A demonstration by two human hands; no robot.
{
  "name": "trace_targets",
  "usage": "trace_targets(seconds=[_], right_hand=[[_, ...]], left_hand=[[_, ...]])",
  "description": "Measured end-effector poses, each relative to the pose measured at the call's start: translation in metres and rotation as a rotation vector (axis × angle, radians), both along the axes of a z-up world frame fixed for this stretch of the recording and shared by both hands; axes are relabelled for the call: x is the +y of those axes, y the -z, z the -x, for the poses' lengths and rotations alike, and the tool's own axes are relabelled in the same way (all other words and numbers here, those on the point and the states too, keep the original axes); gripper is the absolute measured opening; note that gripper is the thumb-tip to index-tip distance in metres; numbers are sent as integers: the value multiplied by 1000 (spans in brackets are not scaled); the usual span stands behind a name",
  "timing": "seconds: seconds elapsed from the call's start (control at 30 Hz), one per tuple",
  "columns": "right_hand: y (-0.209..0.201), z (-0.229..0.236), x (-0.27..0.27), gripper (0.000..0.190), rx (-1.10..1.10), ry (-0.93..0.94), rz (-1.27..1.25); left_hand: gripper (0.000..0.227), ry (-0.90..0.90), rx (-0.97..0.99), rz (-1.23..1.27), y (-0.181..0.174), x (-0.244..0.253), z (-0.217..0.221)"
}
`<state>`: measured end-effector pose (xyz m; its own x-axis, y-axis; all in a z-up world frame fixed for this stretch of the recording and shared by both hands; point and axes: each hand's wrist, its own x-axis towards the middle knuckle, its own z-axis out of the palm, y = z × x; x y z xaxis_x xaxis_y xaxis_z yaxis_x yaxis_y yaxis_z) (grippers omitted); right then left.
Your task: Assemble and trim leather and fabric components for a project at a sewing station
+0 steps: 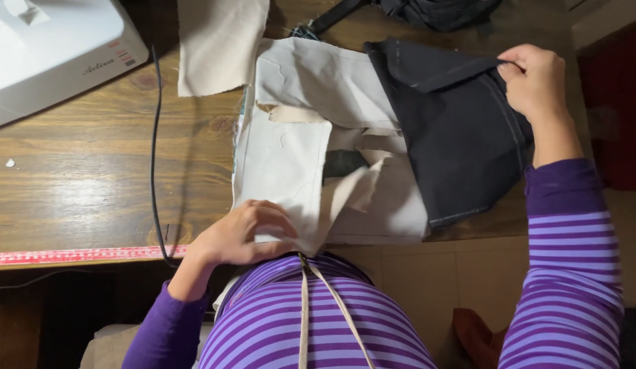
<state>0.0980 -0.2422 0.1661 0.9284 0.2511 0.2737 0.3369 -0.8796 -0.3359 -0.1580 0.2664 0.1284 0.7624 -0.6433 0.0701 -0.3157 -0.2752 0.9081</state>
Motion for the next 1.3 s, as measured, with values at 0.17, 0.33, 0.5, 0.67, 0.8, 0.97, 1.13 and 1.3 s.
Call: trace_targets(seconds=[0.17, 0.33, 0.5, 0.67, 0.8, 0.97, 1.13, 1.3], right_hand=[[-39, 27, 37, 16, -35, -34, -71], [-93, 70, 80, 5, -343, -381, -7], [-139, 100, 72, 5, -312, -364, -7], [-153, 101, 43, 12, -157, -370, -75], [-146, 110, 74, 6, -134, -228, -6], [-72, 81, 121, 7, -86, -216, 136], [40, 66, 153, 36, 72, -315, -142], [65, 58, 166, 62, 407, -151, -38]], left_hand=[[41, -289, -199, -537, 32, -44, -30], [91, -543, -556, -302, 28, -101, -94], [98, -646, -782, -572, 0, -131, -152], [67, -442, -988, 56, -43, -105, -155], [10, -304, -254, 325, -66, -79, -138], [53, -342, 827, 768, -23, -46, -153], [67, -853, 791, 616, 127, -26, -167], [51, -818, 742, 612, 172, -11, -167]])
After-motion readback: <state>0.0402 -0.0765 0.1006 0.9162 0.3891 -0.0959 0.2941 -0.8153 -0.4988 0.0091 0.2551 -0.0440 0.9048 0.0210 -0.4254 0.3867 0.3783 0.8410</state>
